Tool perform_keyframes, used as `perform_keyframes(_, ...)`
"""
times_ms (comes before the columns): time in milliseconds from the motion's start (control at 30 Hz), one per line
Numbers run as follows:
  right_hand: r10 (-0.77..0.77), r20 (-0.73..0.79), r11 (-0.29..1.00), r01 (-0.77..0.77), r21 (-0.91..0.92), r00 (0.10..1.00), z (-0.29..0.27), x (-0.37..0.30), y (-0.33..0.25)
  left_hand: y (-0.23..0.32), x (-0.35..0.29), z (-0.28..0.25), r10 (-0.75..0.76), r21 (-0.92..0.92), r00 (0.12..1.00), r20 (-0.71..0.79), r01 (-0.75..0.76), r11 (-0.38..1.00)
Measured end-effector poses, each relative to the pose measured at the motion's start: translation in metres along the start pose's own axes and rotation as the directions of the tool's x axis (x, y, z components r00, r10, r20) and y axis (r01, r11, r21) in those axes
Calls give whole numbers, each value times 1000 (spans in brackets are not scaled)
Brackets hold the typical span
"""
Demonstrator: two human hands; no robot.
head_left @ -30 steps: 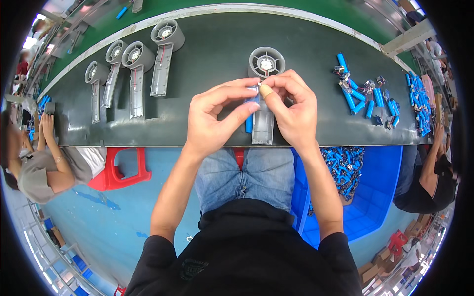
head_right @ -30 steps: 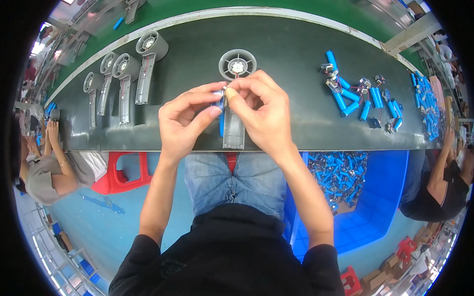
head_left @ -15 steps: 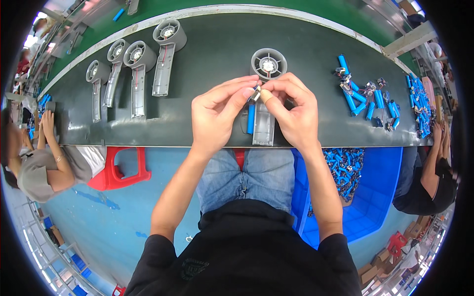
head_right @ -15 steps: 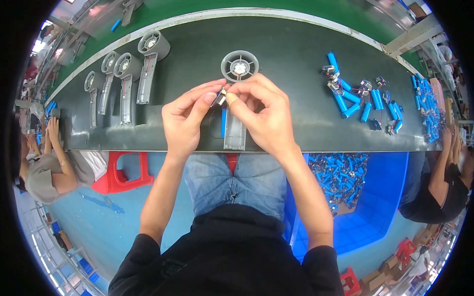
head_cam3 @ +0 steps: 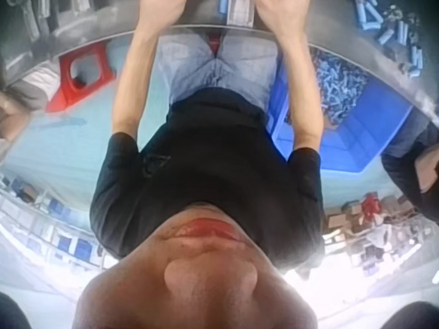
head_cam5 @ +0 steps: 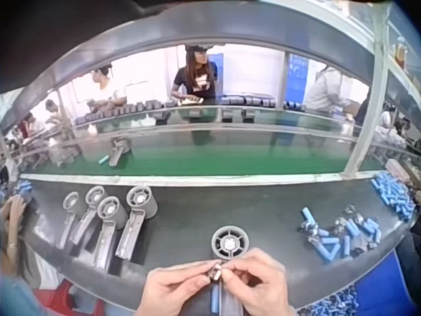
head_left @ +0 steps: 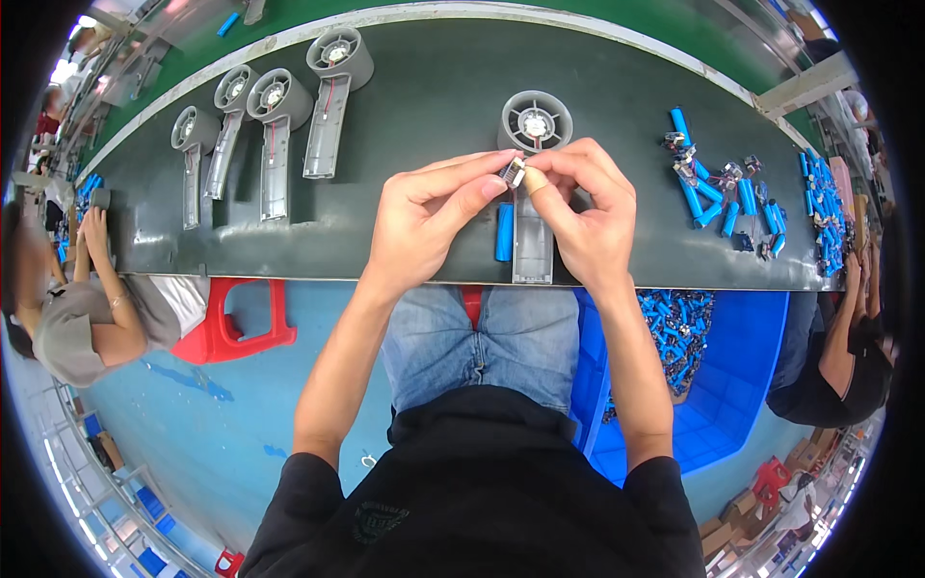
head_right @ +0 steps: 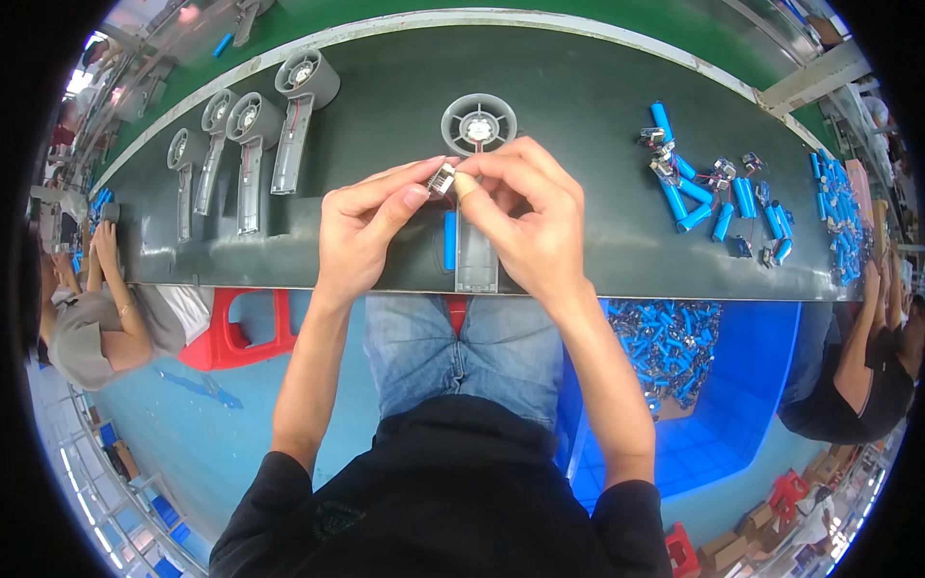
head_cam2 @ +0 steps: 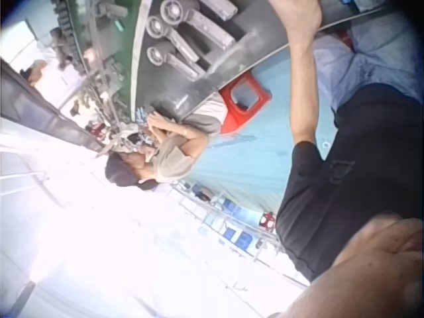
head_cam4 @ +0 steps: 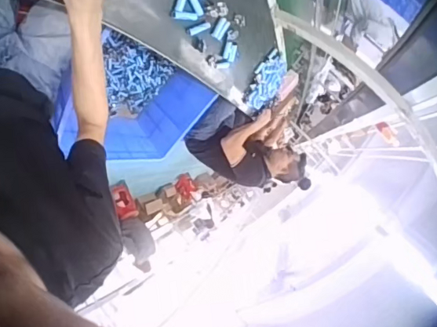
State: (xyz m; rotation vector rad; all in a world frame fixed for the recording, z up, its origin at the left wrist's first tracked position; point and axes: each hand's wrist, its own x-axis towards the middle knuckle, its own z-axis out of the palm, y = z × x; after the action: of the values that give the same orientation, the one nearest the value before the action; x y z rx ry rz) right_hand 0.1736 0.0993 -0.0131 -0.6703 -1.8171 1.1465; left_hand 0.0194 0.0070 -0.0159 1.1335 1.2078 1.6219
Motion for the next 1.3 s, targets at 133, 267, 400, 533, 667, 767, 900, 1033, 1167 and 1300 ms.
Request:
perform_keyframes(133, -74, 6, 995, 74, -71, 997, -5, 2, 1, 4, 1, -1, 11, 22, 999, 50, -12, 1000)
perform_keyframes(267, -134, 50, 982, 140, -127, 990, -7, 4, 4, 6, 4, -8, 4, 129, 993, 114, -19, 991)
perform_keyframes(400, -149, 33, 980, 152, -126, 988, -5, 5, 8, 4, 5, -7, -5, 123, 994, 107, -8, 992)
perform_keyframes(533, -243, 48, 959, 248, -141, 969, -4, 5, 7, -2, 4, -7, 101, 81, 990, 102, -109, 991)
perform_keyframes(667, -228, 38, 965, 231, -124, 973, -4, 4, 11, -4, 5, -9, 101, 161, 986, 131, -122, 979)
perform_keyframes(767, -253, 53, 951, 258, -172, 966, -5, 4, 12, -6, 7, -10, 139, 191, 979, 146, -166, 968)
perform_keyframes(900, -367, 49, 891, 366, -268, 929, -3, 6, 14, -6, 6, -9, 121, 208, 983, 138, -149, 967)
perform_keyframes(1033, -392, 60, 873, 392, -289, 918, -2, 6, 16, -6, 5, -10, 113, 197, 985, 133, -138, 971)
perform_keyframes(1167, -401, 68, 872, 403, -278, 914, -4, 6, 20, -4, 7, -13, 98, 262, 982, 160, -138, 955)
perform_keyframes(1300, -377, 90, 880, 387, -277, 922, -5, 7, 19, -3, 10, -16, 181, 309, 962, 205, -239, 920)
